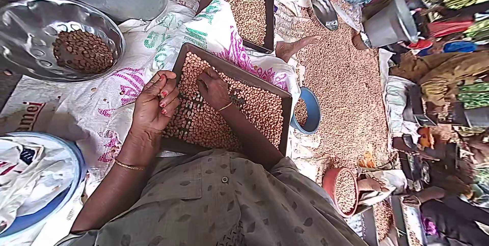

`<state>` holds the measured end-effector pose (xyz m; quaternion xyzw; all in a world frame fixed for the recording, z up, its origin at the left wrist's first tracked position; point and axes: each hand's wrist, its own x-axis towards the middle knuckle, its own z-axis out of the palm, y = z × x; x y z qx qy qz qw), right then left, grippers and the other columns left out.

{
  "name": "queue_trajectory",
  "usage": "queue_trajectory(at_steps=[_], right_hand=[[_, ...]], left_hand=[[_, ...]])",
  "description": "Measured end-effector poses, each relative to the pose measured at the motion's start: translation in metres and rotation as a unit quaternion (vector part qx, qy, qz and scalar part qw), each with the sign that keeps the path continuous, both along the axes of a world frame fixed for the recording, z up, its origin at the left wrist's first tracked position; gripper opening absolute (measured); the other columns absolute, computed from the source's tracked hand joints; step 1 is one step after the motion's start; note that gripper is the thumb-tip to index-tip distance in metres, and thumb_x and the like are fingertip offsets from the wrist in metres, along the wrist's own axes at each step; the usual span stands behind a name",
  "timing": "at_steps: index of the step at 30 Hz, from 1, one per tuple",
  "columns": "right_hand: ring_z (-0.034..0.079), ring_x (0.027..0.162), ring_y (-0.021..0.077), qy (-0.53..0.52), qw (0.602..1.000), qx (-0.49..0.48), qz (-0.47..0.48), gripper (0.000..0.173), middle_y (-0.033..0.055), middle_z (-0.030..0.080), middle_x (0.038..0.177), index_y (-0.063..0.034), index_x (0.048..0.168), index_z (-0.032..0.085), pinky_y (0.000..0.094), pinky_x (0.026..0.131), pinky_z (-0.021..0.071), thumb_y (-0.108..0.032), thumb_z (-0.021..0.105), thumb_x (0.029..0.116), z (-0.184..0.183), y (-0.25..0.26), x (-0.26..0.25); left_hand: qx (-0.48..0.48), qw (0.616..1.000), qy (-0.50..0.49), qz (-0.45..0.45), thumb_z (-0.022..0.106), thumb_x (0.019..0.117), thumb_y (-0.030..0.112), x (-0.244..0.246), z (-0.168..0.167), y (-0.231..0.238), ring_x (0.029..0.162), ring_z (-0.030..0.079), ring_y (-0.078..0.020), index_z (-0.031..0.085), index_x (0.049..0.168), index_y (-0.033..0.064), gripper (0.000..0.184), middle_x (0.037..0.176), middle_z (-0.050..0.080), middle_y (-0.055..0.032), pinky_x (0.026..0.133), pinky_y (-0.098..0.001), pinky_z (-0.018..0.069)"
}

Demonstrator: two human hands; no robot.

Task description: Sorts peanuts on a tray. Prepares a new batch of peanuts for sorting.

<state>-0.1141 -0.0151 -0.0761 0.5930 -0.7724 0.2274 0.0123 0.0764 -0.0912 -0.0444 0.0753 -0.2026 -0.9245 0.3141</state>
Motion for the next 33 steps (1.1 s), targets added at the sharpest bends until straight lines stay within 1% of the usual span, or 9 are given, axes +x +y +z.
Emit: queue_trajectory(at_steps=[6, 10, 14, 16, 19, 23, 28, 30, 33], right_hand=[[0.074, 0.079, 0.0319, 0.064, 0.997, -0.020, 0.039, 0.017, 0.0194, 0.071, 0.113, -0.0004, 0.101, 0.074, 0.0446, 0.061, 0.0601, -0.010, 0.060, 0.0995, -0.001, 0.007, -0.003], [0.067, 0.075, 0.0191, -0.134, 0.980, -0.132, 0.070, 0.014, 0.0176, 0.070, 0.099, 0.0055, 0.102, 0.072, 0.0310, 0.068, 0.0585, -0.004, 0.063, 0.0978, 0.044, 0.008, -0.001], [0.070, 0.070, 0.0163, -0.254, 0.948, -0.137, 0.131, 0.019, 0.0180, 0.073, 0.092, 0.0114, 0.110, 0.070, 0.0313, 0.068, 0.0623, 0.002, 0.057, 0.0992, 0.069, 0.007, 0.016], [0.071, 0.078, 0.0226, -0.169, 0.977, -0.086, 0.097, 0.017, 0.0185, 0.072, 0.096, 0.0070, 0.107, 0.072, 0.0355, 0.073, 0.0607, 0.000, 0.059, 0.0980, 0.047, 0.005, 0.011], [0.070, 0.110, 0.0353, -0.037, 0.994, 0.017, 0.100, 0.019, 0.0223, 0.071, 0.115, 0.0031, 0.110, 0.074, 0.0458, 0.096, 0.0571, -0.005, 0.063, 0.0964, 0.013, 0.006, 0.014], [0.071, 0.104, 0.0365, -0.045, 0.987, 0.061, 0.140, 0.015, 0.0222, 0.072, 0.108, 0.0041, 0.103, 0.073, 0.0473, 0.092, 0.0577, -0.002, 0.061, 0.0962, 0.015, 0.010, 0.018], [0.073, 0.085, 0.0188, -0.229, 0.962, -0.074, 0.127, 0.016, 0.0175, 0.074, 0.099, 0.0076, 0.107, 0.074, 0.0325, 0.081, 0.0612, 0.001, 0.064, 0.0963, 0.060, 0.017, 0.004], [0.072, 0.087, 0.0157, -0.316, 0.929, -0.118, 0.150, 0.024, 0.0188, 0.072, 0.104, 0.0127, 0.119, 0.067, 0.0303, 0.083, 0.0617, 0.002, 0.060, 0.0984, 0.080, 0.014, 0.020], [0.072, 0.101, 0.0242, -0.196, 0.963, -0.139, 0.123, 0.025, 0.0206, 0.073, 0.110, 0.0096, 0.118, 0.069, 0.0365, 0.092, 0.0590, -0.004, 0.060, 0.0990, 0.068, -0.002, 0.026]], left_hand=[[-0.021, 0.998, -0.054, -0.008, 0.024, 0.1120, 0.022, 0.000, 0.002, 0.001, 0.045, 0.041, 0.0036, 0.063, 0.109, 0.0133, 0.040, 0.068, 0.052, 0.0098, 0.040, -0.0092, 0.0362], [-0.114, 0.968, -0.221, -0.047, 0.011, 0.1124, 0.037, -0.003, 0.011, 0.006, 0.045, 0.037, 0.0029, 0.060, 0.127, 0.0139, 0.056, 0.075, 0.056, 0.0090, 0.038, -0.0106, 0.0306], [-0.094, 0.964, -0.244, -0.041, 0.014, 0.1124, 0.043, -0.001, 0.015, 0.012, 0.045, 0.036, 0.0023, 0.063, 0.118, 0.0163, 0.056, 0.077, 0.057, 0.0076, 0.039, -0.0112, 0.0281], [-0.068, 0.978, -0.195, -0.018, 0.020, 0.1130, 0.037, 0.002, 0.013, 0.012, 0.044, 0.036, 0.0031, 0.062, 0.103, 0.0166, 0.048, 0.071, 0.051, 0.0092, 0.039, -0.0098, 0.0293], [-0.040, 0.994, -0.105, -0.008, 0.027, 0.1126, 0.032, 0.007, 0.006, 0.010, 0.044, 0.035, 0.0040, 0.058, 0.094, 0.0194, 0.039, 0.067, 0.046, 0.0113, 0.039, -0.0089, 0.0295], [-0.023, 0.997, -0.080, -0.006, 0.027, 0.1126, 0.032, 0.006, 0.005, 0.009, 0.043, 0.035, 0.0042, 0.058, 0.094, 0.0189, 0.038, 0.066, 0.045, 0.0115, 0.039, -0.0088, 0.0298], [-0.107, 0.970, -0.217, -0.035, 0.009, 0.1119, 0.043, -0.002, 0.010, 0.009, 0.047, 0.041, 0.0022, 0.062, 0.124, 0.0140, 0.062, 0.075, 0.057, 0.0087, 0.040, -0.0110, 0.0320], [-0.109, 0.964, -0.240, -0.035, 0.011, 0.1116, 0.047, -0.002, 0.016, 0.016, 0.046, 0.038, 0.0031, 0.062, 0.122, 0.0162, 0.060, 0.077, 0.058, 0.0094, 0.039, -0.0105, 0.0290], [-0.069, 0.980, -0.185, -0.007, 0.015, 0.1123, 0.043, 0.001, 0.014, 0.014, 0.044, 0.036, 0.0043, 0.063, 0.111, 0.0160, 0.056, 0.071, 0.053, 0.0105, 0.039, -0.0093, 0.0289]])
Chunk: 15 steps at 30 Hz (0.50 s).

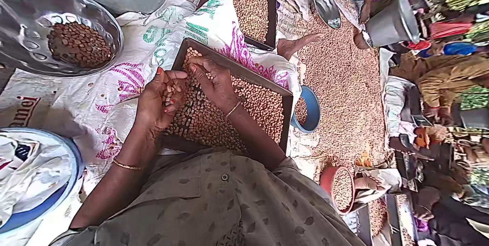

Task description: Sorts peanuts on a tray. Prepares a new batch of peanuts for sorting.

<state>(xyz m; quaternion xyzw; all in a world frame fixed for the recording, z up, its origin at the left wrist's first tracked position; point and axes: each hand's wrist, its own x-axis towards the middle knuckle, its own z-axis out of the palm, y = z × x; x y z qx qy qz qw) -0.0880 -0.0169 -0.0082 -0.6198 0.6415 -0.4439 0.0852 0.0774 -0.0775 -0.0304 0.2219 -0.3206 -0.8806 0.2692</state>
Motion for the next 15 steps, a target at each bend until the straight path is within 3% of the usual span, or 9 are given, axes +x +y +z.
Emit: queue_trajectory(at_steps=[1, 3, 4, 5, 8, 12, 15], right_hand=[[0.070, 0.110, 0.0281, 0.063, 0.998, 0.022, -0.010, 0.027, 0.0196, 0.073, 0.116, 0.0058, 0.119, 0.071, 0.0407, 0.097, 0.0566, -0.009, 0.063, 0.0984, -0.014, -0.005, -0.004], [0.056, 0.133, 0.0351, 0.186, 0.979, 0.086, 0.000, 0.037, 0.0171, 0.064, 0.138, -0.0044, 0.128, 0.071, 0.0535, 0.112, 0.0411, -0.023, 0.067, 0.0963, -0.046, -0.008, -0.011], [0.049, 0.141, 0.0366, 0.245, 0.964, 0.107, -0.004, 0.038, 0.0153, 0.059, 0.145, -0.0099, 0.130, 0.071, 0.0594, 0.117, 0.0333, -0.029, 0.065, 0.0979, -0.060, -0.004, -0.014], [0.049, 0.142, 0.0379, 0.284, 0.953, 0.106, -0.021, 0.034, 0.0142, 0.060, 0.146, -0.0129, 0.126, 0.073, 0.0631, 0.117, 0.0313, -0.031, 0.064, 0.0986, -0.071, 0.002, -0.019], [0.061, 0.121, 0.0404, 0.315, 0.937, 0.112, -0.103, 0.022, 0.0164, 0.067, 0.131, -0.0112, 0.111, 0.077, 0.0586, 0.098, 0.0463, -0.023, 0.064, 0.0977, -0.076, 0.025, -0.044], [0.069, 0.105, 0.0385, 0.251, 0.935, 0.204, -0.143, 0.023, 0.0228, 0.068, 0.118, -0.0042, 0.117, 0.074, 0.0499, 0.083, 0.0595, -0.011, 0.065, 0.0965, -0.057, 0.070, -0.059], [0.072, 0.101, 0.0342, 0.112, 0.953, 0.277, -0.043, 0.023, 0.0214, 0.070, 0.117, 0.0007, 0.117, 0.071, 0.0492, 0.087, 0.0600, -0.006, 0.066, 0.0955, -0.039, 0.093, -0.044]], left_hand=[[0.019, 0.999, 0.036, 0.011, 0.016, 0.1129, 0.039, 0.001, -0.003, -0.003, 0.045, 0.037, 0.0048, 0.062, 0.107, 0.0163, 0.052, 0.070, 0.052, 0.0110, 0.039, -0.0089, 0.0295], [0.065, 0.991, 0.114, 0.030, 0.017, 0.1131, 0.031, 0.002, -0.009, -0.011, 0.045, 0.041, 0.0048, 0.060, 0.100, 0.0171, 0.047, 0.069, 0.052, 0.0105, 0.040, -0.0079, 0.0339], [0.087, 0.986, 0.138, 0.039, 0.017, 0.1132, 0.029, 0.002, -0.011, -0.013, 0.045, 0.041, 0.0044, 0.059, 0.098, 0.0174, 0.046, 0.068, 0.051, 0.0104, 0.040, -0.0082, 0.0341], [0.103, 0.982, 0.156, 0.043, 0.018, 0.1134, 0.029, 0.001, -0.012, -0.013, 0.045, 0.041, 0.0041, 0.057, 0.096, 0.0180, 0.045, 0.068, 0.050, 0.0105, 0.040, -0.0084, 0.0342], [0.114, 0.976, 0.181, 0.044, 0.020, 0.1136, 0.031, 0.002, -0.012, -0.011, 0.044, 0.039, 0.0039, 0.056, 0.094, 0.0179, 0.043, 0.065, 0.047, 0.0107, 0.040, -0.0085, 0.0336], [0.106, 0.977, 0.180, 0.040, 0.022, 0.1135, 0.034, 0.006, -0.012, -0.005, 0.042, 0.034, 0.0038, 0.054, 0.095, 0.0180, 0.040, 0.063, 0.041, 0.0111, 0.039, -0.0086, 0.0301], [0.108, 0.975, 0.189, 0.036, 0.023, 0.1135, 0.033, 0.005, -0.013, -0.005, 0.043, 0.035, 0.0035, 0.054, 0.095, 0.0175, 0.039, 0.064, 0.042, 0.0104, 0.040, -0.0085, 0.0308]])
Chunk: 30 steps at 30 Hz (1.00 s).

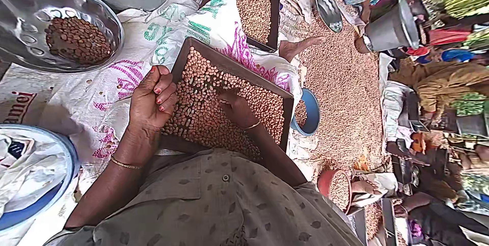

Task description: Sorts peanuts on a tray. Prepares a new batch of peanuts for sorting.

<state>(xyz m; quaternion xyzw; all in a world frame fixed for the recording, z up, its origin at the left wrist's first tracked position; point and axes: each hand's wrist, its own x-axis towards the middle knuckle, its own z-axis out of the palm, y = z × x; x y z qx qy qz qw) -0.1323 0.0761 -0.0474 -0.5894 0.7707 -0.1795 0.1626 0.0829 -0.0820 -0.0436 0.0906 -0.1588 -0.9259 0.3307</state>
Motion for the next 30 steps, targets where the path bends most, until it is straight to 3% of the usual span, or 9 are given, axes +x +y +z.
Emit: queue_trajectory(at_steps=[4, 7, 12, 15, 19, 21, 24, 27, 30], right_hand=[[0.068, 0.108, 0.0241, -0.121, 0.988, -0.022, 0.090, 0.023, 0.0136, 0.071, 0.114, -0.0033, 0.116, 0.074, 0.0412, 0.096, 0.0560, -0.004, 0.066, 0.0947, 0.022, -0.017, 0.016], [0.070, 0.102, 0.0270, -0.025, 0.994, -0.102, 0.040, 0.018, 0.0157, 0.071, 0.112, -0.0028, 0.107, 0.076, 0.0435, 0.086, 0.0591, -0.007, 0.061, 0.0977, 0.014, -0.058, 0.013], [0.073, 0.087, 0.0320, 0.152, 0.987, -0.047, 0.000, 0.016, 0.0163, 0.071, 0.108, -0.0028, 0.099, 0.075, 0.0480, 0.067, 0.0595, -0.012, 0.061, 0.0989, -0.008, -0.095, 0.028], [0.073, 0.082, 0.0328, 0.167, 0.985, -0.046, -0.001, 0.017, 0.0170, 0.071, 0.106, -0.0038, 0.102, 0.076, 0.0481, 0.062, 0.0582, -0.012, 0.061, 0.0977, -0.011, -0.094, 0.035], [0.072, 0.081, 0.0279, 0.041, 0.990, -0.133, -0.024, 0.014, 0.0153, 0.073, 0.099, -0.0015, 0.095, 0.076, 0.0468, 0.067, 0.0577, -0.009, 0.064, 0.0913, -0.009, -0.087, 0.025], [0.068, 0.075, 0.0172, -0.113, 0.976, -0.187, -0.007, 0.011, 0.0133, 0.072, 0.091, 0.0028, 0.096, 0.074, 0.0334, 0.068, 0.0582, -0.004, 0.065, 0.0923, 0.014, -0.083, 0.029], [0.069, 0.070, 0.0100, -0.258, 0.945, -0.192, 0.054, 0.016, 0.0145, 0.072, 0.094, 0.0092, 0.109, 0.070, 0.0254, 0.067, 0.0613, 0.000, 0.062, 0.0978, 0.053, -0.086, 0.041], [0.069, 0.072, 0.0191, -0.108, 0.975, -0.191, 0.024, 0.016, 0.0149, 0.073, 0.090, 0.0043, 0.103, 0.073, 0.0350, 0.070, 0.0589, -0.005, 0.060, 0.0992, 0.034, -0.105, 0.030], [0.072, 0.095, 0.0313, 0.040, 0.992, -0.121, 0.004, 0.017, 0.0178, 0.072, 0.105, 0.0004, 0.103, 0.075, 0.0472, 0.081, 0.0597, -0.008, 0.060, 0.0990, -0.008, -0.119, 0.025]], left_hand=[[-0.010, 1.000, -0.003, 0.001, 0.026, 0.1131, 0.029, 0.000, -0.002, 0.000, 0.045, 0.036, 0.0039, 0.057, 0.101, 0.0165, 0.035, 0.068, 0.045, 0.0098, 0.040, -0.0079, 0.0313], [-0.025, 1.000, -0.003, 0.000, 0.027, 0.1130, 0.027, -0.001, -0.002, -0.002, 0.046, 0.038, 0.0040, 0.057, 0.103, 0.0167, 0.033, 0.070, 0.047, 0.0098, 0.041, -0.0081, 0.0319], [-0.031, 1.000, 0.004, -0.002, 0.028, 0.1127, 0.025, 0.000, -0.002, -0.002, 0.046, 0.038, 0.0040, 0.058, 0.103, 0.0160, 0.033, 0.070, 0.047, 0.0096, 0.041, -0.0082, 0.0322], [-0.041, 0.999, -0.020, -0.009, 0.026, 0.1128, 0.028, 0.003, 0.000, 0.001, 0.046, 0.036, 0.0037, 0.057, 0.102, 0.0167, 0.035, 0.070, 0.045, 0.0100, 0.041, -0.0083, 0.0307], [-0.092, 0.986, -0.141, -0.021, 0.016, 0.1126, 0.039, -0.002, 0.008, 0.004, 0.045, 0.036, 0.0028, 0.061, 0.120, 0.0125, 0.053, 0.072, 0.050, 0.0092, 0.040, -0.0103, 0.0295], [-0.130, 0.963, -0.230, -0.045, 0.012, 0.1119, 0.045, -0.005, 0.012, 0.006, 0.047, 0.039, 0.0023, 0.059, 0.130, 0.0154, 0.059, 0.083, 0.059, 0.0082, 0.041, -0.0112, 0.0305], [-0.131, 0.956, -0.259, -0.052, 0.015, 0.1120, 0.046, -0.007, 0.016, 0.007, 0.046, 0.039, 0.0030, 0.062, 0.121, 0.0175, 0.056, 0.081, 0.060, 0.0085, 0.039, -0.0105, 0.0300], [-0.091, 0.979, -0.181, -0.031, 0.015, 0.1130, 0.035, -0.007, 0.011, -0.001, 0.045, 0.040, 0.0036, 0.063, 0.108, 0.0147, 0.052, 0.072, 0.055, 0.0090, 0.039, -0.0094, 0.0322], [-0.047, 0.995, -0.089, -0.004, 0.022, 0.1131, 0.030, -0.001, 0.005, -0.002, 0.046, 0.039, 0.0041, 0.060, 0.103, 0.0156, 0.042, 0.070, 0.049, 0.0101, 0.040, -0.0083, 0.0321]])
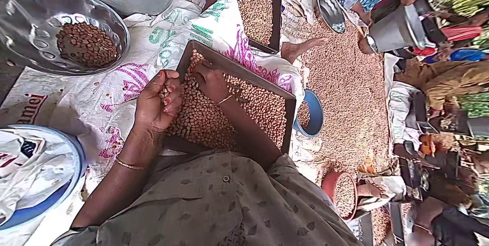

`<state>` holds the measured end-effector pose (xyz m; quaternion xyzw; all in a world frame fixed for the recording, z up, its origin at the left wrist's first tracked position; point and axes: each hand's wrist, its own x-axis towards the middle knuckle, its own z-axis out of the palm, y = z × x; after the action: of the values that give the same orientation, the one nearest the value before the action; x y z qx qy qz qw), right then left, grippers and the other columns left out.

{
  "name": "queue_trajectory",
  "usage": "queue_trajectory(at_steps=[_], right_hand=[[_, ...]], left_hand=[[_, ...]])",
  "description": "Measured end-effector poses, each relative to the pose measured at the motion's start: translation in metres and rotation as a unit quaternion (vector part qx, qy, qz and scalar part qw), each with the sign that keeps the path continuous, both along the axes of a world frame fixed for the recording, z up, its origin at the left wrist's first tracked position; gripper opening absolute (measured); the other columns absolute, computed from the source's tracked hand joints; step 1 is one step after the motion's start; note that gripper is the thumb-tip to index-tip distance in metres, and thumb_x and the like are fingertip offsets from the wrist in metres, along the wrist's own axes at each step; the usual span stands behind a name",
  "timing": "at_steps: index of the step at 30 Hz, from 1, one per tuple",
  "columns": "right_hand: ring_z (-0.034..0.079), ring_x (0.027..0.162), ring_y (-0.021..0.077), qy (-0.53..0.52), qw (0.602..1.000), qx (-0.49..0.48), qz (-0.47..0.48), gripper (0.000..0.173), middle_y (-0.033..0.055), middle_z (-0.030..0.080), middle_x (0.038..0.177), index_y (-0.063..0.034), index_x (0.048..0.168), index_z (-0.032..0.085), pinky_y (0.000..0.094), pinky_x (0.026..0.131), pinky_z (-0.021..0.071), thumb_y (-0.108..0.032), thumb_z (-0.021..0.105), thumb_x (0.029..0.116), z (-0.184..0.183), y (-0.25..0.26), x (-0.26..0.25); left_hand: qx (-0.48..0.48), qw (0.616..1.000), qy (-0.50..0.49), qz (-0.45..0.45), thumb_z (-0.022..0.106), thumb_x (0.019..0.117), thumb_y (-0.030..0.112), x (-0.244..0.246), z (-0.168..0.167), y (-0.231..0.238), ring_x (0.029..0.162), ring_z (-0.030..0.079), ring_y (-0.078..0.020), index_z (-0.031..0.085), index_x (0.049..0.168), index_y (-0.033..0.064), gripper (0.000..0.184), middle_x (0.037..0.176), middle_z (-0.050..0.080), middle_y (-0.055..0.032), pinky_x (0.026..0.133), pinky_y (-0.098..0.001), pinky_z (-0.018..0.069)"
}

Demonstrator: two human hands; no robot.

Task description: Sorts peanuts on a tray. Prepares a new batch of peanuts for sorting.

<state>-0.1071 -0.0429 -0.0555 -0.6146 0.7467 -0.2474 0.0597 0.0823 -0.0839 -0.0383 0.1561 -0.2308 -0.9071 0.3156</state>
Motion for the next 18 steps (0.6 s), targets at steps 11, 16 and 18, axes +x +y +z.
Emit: queue_trajectory(at_steps=[11, 16, 18], right_hand=[[0.071, 0.076, 0.0272, 0.008, 1.000, -0.011, -0.022, 0.014, 0.0139, 0.072, 0.090, 0.0000, 0.095, 0.073, 0.0455, 0.064, 0.0565, -0.009, 0.064, 0.0903, 0.011, 0.017, 0.002], [0.071, 0.081, 0.0166, -0.278, 0.948, -0.137, 0.068, 0.025, 0.0200, 0.072, 0.103, 0.0136, 0.117, 0.067, 0.0307, 0.076, 0.0623, 0.004, 0.061, 0.0953, 0.058, 0.029, 0.024], [0.072, 0.079, 0.0192, -0.249, 0.953, -0.162, 0.053, 0.021, 0.0213, 0.073, 0.099, 0.0131, 0.113, 0.068, 0.0326, 0.074, 0.0624, 0.004, 0.060, 0.0957, 0.044, 0.026, 0.029]], left_hand=[[-0.046, 0.997, -0.061, -0.024, 0.007, 0.1122, 0.039, -0.006, 0.003, -0.005, 0.049, 0.045, 0.0015, 0.061, 0.125, 0.0110, 0.062, 0.077, 0.059, 0.0071, 0.041, -0.0107, 0.0362], [-0.071, 0.989, -0.120, -0.043, 0.006, 0.1107, 0.048, -0.005, 0.002, 0.003, 0.049, 0.043, 0.0021, 0.061, 0.123, 0.0163, 0.064, 0.085, 0.064, 0.0073, 0.042, -0.0113, 0.0332], [-0.042, 0.997, -0.052, -0.033, 0.009, 0.1119, 0.045, 0.009, -0.005, 0.011, 0.046, 0.034, 0.0014, 0.061, 0.114, 0.0152, 0.060, 0.077, 0.051, 0.0068, 0.041, -0.0109, 0.0272]])
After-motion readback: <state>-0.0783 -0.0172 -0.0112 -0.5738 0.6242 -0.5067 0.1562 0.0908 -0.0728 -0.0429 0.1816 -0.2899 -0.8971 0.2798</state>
